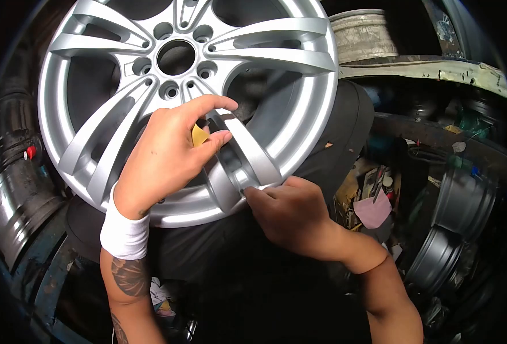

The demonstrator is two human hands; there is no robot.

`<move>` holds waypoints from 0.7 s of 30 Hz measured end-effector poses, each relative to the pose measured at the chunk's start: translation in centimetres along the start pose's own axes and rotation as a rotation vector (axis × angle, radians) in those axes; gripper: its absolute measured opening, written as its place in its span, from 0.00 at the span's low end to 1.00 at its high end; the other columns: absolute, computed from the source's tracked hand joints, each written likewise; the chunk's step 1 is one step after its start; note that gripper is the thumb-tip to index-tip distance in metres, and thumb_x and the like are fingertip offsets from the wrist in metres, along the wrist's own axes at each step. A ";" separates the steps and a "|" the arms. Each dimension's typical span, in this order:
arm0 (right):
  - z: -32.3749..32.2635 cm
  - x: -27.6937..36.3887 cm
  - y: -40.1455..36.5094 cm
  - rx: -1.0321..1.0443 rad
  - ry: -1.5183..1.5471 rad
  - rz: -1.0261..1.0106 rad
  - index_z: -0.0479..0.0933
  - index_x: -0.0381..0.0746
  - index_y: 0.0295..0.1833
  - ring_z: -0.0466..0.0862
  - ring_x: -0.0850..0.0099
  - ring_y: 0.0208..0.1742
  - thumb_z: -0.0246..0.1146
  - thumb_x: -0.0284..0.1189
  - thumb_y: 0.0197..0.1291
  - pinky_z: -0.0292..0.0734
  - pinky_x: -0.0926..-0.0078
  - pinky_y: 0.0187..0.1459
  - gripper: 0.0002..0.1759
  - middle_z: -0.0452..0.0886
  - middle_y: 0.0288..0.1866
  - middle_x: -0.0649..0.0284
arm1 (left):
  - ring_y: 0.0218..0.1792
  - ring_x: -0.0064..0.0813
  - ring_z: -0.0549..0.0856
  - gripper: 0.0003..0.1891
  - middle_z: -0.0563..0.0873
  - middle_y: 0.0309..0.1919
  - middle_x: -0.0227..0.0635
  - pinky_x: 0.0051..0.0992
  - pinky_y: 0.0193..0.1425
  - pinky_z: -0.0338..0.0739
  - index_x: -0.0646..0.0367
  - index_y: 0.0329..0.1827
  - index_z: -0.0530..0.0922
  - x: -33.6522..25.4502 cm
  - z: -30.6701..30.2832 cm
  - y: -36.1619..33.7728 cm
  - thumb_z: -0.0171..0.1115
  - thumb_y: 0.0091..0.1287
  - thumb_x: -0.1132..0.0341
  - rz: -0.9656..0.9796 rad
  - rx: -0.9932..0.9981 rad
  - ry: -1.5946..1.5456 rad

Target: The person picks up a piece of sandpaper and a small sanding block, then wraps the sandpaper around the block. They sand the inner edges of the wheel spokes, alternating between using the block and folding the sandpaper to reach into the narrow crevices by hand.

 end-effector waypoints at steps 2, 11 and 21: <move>0.0 0.1 -0.2 -0.010 0.026 0.025 0.86 0.40 0.47 0.87 0.67 0.28 0.72 0.27 0.63 0.77 0.69 0.34 0.08 0.87 0.29 0.70 | 0.27 0.44 0.82 0.17 0.83 0.27 0.47 0.34 0.38 0.79 0.57 0.62 0.87 -0.1 0.1 0.0 0.76 0.70 0.72 -0.051 0.010 -0.027; 0.3 -0.2 -0.2 -0.046 0.073 0.061 0.82 0.43 0.40 0.85 0.61 0.26 0.71 0.28 0.64 0.77 0.64 0.32 0.03 0.83 0.24 0.67 | 0.28 0.14 0.74 0.20 0.79 0.26 0.28 0.21 0.34 0.70 0.56 0.67 0.87 -0.1 0.1 -0.1 0.72 0.73 0.76 0.016 0.020 0.018; -0.3 -0.7 0.0 -0.066 0.124 0.059 0.79 0.43 0.34 0.86 0.57 0.26 0.71 0.29 0.61 0.79 0.59 0.32 0.07 0.80 0.23 0.63 | 0.30 0.38 0.90 0.19 0.88 0.29 0.48 0.33 0.43 0.82 0.62 0.58 0.89 0.3 0.4 -0.4 0.65 0.63 0.77 -0.026 0.405 0.124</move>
Point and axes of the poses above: each hand's wrist, its own y-axis towards the middle knuckle, its own z-axis out of the palm, x = y × z, the point moved 3 cm from there along y, towards the middle knuckle
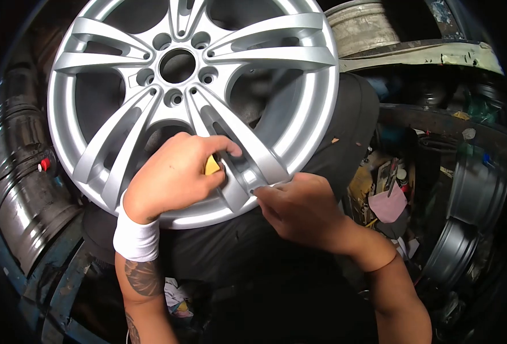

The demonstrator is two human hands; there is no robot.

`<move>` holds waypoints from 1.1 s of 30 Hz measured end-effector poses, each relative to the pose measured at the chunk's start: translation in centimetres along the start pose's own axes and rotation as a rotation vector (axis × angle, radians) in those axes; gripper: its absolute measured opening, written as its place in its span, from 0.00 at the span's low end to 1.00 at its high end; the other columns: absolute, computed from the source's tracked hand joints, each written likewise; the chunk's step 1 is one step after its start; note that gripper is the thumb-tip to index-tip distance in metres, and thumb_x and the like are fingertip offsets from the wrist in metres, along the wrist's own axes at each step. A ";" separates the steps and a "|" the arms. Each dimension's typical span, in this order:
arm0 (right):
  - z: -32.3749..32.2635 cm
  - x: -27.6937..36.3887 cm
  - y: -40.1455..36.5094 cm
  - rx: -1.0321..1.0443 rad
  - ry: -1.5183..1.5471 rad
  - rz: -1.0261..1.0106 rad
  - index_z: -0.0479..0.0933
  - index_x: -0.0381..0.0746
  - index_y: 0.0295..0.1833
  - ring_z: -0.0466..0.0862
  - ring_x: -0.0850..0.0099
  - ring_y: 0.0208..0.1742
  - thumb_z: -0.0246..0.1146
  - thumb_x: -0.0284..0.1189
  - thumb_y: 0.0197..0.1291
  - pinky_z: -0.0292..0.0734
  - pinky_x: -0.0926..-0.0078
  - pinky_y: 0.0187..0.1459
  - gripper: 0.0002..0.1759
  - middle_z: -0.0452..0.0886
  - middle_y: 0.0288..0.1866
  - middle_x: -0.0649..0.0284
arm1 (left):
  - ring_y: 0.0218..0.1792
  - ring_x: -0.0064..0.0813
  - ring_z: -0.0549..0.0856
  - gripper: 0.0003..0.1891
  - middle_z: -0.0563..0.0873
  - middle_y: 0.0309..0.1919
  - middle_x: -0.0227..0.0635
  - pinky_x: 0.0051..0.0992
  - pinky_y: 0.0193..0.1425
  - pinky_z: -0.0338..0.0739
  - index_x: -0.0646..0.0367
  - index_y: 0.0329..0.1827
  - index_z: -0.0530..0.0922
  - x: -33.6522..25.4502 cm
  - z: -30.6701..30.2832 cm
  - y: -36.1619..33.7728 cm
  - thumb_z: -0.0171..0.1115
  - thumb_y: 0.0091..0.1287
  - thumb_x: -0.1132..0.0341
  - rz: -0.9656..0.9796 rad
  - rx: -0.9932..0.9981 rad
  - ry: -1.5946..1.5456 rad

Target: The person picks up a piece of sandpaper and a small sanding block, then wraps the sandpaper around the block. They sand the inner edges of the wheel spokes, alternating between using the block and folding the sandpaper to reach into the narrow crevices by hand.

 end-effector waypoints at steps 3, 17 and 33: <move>0.3 0.2 -0.2 -0.019 0.021 -0.021 0.78 0.42 0.35 0.86 0.56 0.26 0.71 0.29 0.60 0.79 0.58 0.32 0.08 0.79 0.22 0.62 | 0.42 0.52 0.94 0.22 0.93 0.40 0.55 0.39 0.52 0.87 0.63 0.59 0.90 0.1 0.5 -0.2 0.66 0.61 0.75 -0.001 0.160 0.056; 0.2 0.2 -0.4 -0.080 0.033 -0.064 0.78 0.42 0.36 0.83 0.56 0.22 0.72 0.29 0.64 0.76 0.58 0.28 0.09 0.76 0.18 0.63 | 0.38 0.58 0.91 0.24 0.89 0.32 0.59 0.46 0.52 0.86 0.66 0.57 0.91 -0.6 0.9 -0.5 0.66 0.57 0.68 0.005 0.203 0.021; 0.4 -0.3 -0.3 -0.054 0.065 -0.046 0.83 0.43 0.39 0.85 0.58 0.26 0.73 0.25 0.59 0.79 0.63 0.33 0.06 0.83 0.25 0.63 | 0.45 0.58 0.92 0.23 0.92 0.38 0.59 0.45 0.55 0.86 0.65 0.57 0.92 -0.7 1.3 -0.6 0.67 0.59 0.68 0.024 0.224 0.024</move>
Point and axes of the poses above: each hand's wrist, its own y-axis towards the middle knuckle, its own z-axis out of the palm, x = y × z, the point moved 3 cm from there along y, towards the middle knuckle
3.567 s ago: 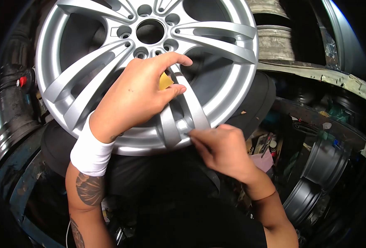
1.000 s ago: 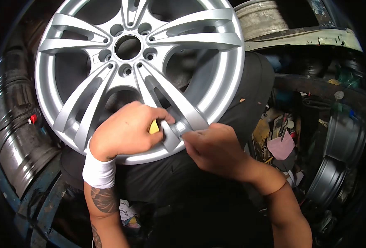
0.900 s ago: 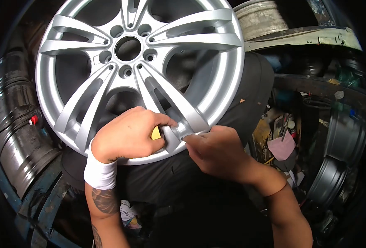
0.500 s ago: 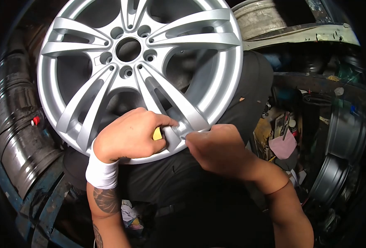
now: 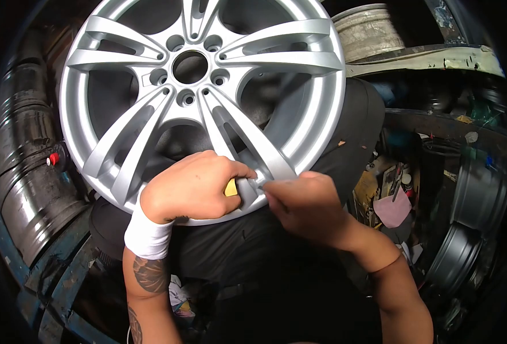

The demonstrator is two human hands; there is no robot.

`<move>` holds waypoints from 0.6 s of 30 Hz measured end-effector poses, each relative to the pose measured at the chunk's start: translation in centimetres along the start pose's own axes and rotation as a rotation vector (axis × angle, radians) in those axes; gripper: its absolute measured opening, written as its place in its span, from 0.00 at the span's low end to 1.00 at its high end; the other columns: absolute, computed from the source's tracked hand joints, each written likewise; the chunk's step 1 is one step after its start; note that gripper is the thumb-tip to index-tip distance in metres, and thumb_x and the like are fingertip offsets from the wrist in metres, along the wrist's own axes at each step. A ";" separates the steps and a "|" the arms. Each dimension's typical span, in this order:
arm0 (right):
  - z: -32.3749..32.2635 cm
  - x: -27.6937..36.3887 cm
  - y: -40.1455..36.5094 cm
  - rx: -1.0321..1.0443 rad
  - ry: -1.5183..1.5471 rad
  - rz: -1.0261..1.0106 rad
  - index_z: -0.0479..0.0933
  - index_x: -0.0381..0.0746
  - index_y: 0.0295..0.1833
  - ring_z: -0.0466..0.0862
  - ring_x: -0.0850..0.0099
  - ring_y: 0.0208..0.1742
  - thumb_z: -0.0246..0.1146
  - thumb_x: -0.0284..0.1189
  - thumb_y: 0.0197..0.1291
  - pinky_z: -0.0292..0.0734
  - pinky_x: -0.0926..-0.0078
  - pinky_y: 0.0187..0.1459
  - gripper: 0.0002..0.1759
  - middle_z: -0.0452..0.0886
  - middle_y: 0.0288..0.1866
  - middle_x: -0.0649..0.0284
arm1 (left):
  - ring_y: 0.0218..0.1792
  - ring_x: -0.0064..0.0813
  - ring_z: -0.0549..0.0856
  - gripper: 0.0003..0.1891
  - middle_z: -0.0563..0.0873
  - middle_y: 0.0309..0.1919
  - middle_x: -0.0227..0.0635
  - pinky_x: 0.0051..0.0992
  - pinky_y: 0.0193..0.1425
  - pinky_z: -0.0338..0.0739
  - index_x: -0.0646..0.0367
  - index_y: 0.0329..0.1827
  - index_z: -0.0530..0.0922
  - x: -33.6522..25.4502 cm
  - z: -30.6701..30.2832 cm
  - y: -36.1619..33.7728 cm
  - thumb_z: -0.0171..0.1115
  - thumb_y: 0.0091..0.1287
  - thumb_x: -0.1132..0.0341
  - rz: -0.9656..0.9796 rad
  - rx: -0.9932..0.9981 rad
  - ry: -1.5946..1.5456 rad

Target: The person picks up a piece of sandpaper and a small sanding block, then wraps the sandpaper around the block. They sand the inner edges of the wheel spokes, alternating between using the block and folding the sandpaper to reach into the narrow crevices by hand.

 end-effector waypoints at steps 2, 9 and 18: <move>0.0 -0.2 0.2 -0.008 0.026 -0.009 0.83 0.43 0.39 0.86 0.57 0.26 0.74 0.25 0.59 0.79 0.62 0.33 0.06 0.83 0.24 0.63 | 0.45 0.58 0.92 0.22 0.92 0.38 0.59 0.45 0.56 0.86 0.65 0.57 0.92 -0.1 0.1 0.0 0.68 0.59 0.68 -0.005 0.006 -0.003; -0.8 -0.8 0.4 0.046 0.096 0.051 0.88 0.43 0.42 0.86 0.56 0.26 0.76 0.25 0.59 0.80 0.63 0.33 0.06 0.85 0.27 0.61 | 0.38 0.57 0.91 0.26 0.91 0.37 0.59 0.44 0.49 0.87 0.62 0.61 0.90 0.6 0.2 0.1 0.67 0.57 0.69 0.035 -0.008 0.021; -0.2 -1.3 0.5 0.016 0.079 0.030 0.89 0.44 0.42 0.86 0.56 0.26 0.76 0.26 0.60 0.79 0.63 0.32 0.06 0.85 0.26 0.61 | 0.36 0.58 0.90 0.28 0.90 0.34 0.60 0.44 0.46 0.85 0.61 0.63 0.90 0.3 0.2 0.1 0.66 0.57 0.70 0.012 0.019 0.030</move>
Point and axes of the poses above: each hand's wrist, its own y-axis towards the middle knuckle, its own z-axis out of the palm, x = y × z, the point moved 3 cm from there along y, towards the middle knuckle
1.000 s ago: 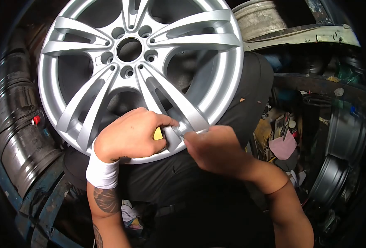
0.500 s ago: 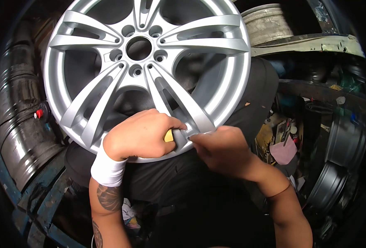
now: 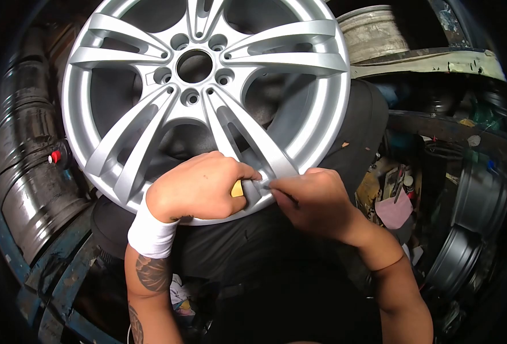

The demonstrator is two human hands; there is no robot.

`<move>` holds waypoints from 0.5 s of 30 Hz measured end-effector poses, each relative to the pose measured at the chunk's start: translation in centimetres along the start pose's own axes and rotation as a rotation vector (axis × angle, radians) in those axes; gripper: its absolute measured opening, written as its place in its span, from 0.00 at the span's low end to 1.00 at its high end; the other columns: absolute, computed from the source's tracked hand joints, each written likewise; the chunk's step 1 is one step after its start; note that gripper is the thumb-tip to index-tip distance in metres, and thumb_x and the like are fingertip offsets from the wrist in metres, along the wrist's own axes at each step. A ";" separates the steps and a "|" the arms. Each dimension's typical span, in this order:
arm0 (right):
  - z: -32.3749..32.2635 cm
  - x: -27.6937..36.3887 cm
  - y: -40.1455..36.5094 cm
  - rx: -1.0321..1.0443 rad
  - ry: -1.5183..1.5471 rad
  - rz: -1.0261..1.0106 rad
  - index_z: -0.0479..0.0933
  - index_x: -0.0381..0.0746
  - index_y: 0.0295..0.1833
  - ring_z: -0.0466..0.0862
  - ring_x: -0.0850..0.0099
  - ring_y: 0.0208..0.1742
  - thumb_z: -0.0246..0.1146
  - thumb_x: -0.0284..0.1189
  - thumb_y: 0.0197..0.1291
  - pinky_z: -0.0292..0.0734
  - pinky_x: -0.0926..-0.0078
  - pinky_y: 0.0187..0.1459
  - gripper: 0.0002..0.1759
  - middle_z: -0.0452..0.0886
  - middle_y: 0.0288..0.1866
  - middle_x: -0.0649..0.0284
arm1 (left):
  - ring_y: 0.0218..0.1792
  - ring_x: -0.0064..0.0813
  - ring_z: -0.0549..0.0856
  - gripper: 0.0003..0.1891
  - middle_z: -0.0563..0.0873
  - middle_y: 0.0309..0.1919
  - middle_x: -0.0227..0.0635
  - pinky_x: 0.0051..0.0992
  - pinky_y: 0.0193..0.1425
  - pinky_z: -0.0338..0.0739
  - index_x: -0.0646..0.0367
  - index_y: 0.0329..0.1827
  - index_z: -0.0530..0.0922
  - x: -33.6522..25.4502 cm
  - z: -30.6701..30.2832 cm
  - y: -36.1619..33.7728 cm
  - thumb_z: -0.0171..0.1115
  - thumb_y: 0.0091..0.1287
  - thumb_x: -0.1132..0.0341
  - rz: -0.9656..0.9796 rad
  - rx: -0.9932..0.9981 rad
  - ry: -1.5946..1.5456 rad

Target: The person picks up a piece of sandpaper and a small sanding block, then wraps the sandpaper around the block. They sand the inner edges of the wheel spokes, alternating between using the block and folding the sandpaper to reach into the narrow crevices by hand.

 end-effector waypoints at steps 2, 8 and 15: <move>-0.2 0.0 -0.1 0.011 -0.005 0.002 0.89 0.44 0.42 0.86 0.56 0.26 0.76 0.26 0.60 0.79 0.63 0.32 0.06 0.85 0.26 0.61 | 0.36 0.58 0.90 0.28 0.90 0.34 0.60 0.44 0.46 0.85 0.61 0.64 0.90 -0.2 0.1 0.1 0.66 0.56 0.70 -0.015 0.009 -0.017; -0.3 0.1 -0.2 -0.016 -0.047 -0.035 0.89 0.44 0.43 0.86 0.57 0.26 0.77 0.27 0.60 0.79 0.63 0.32 0.07 0.86 0.26 0.61 | 0.38 0.59 0.90 0.29 0.90 0.35 0.61 0.45 0.48 0.86 0.61 0.65 0.89 -0.3 0.3 0.3 0.65 0.56 0.70 -0.032 0.056 0.001; -0.1 0.3 -0.5 0.020 -0.011 -0.019 0.89 0.44 0.45 0.85 0.57 0.25 0.76 0.27 0.60 0.79 0.62 0.31 0.08 0.86 0.27 0.61 | 0.41 0.59 0.91 0.31 0.90 0.37 0.61 0.45 0.50 0.86 0.66 0.66 0.87 -0.3 0.7 0.3 0.65 0.56 0.69 -0.021 0.056 0.013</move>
Point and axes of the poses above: each hand's wrist, its own y-axis towards the middle knuckle, its own z-axis out of the palm, x = y × z, the point moved 3 cm from there along y, towards the middle knuckle
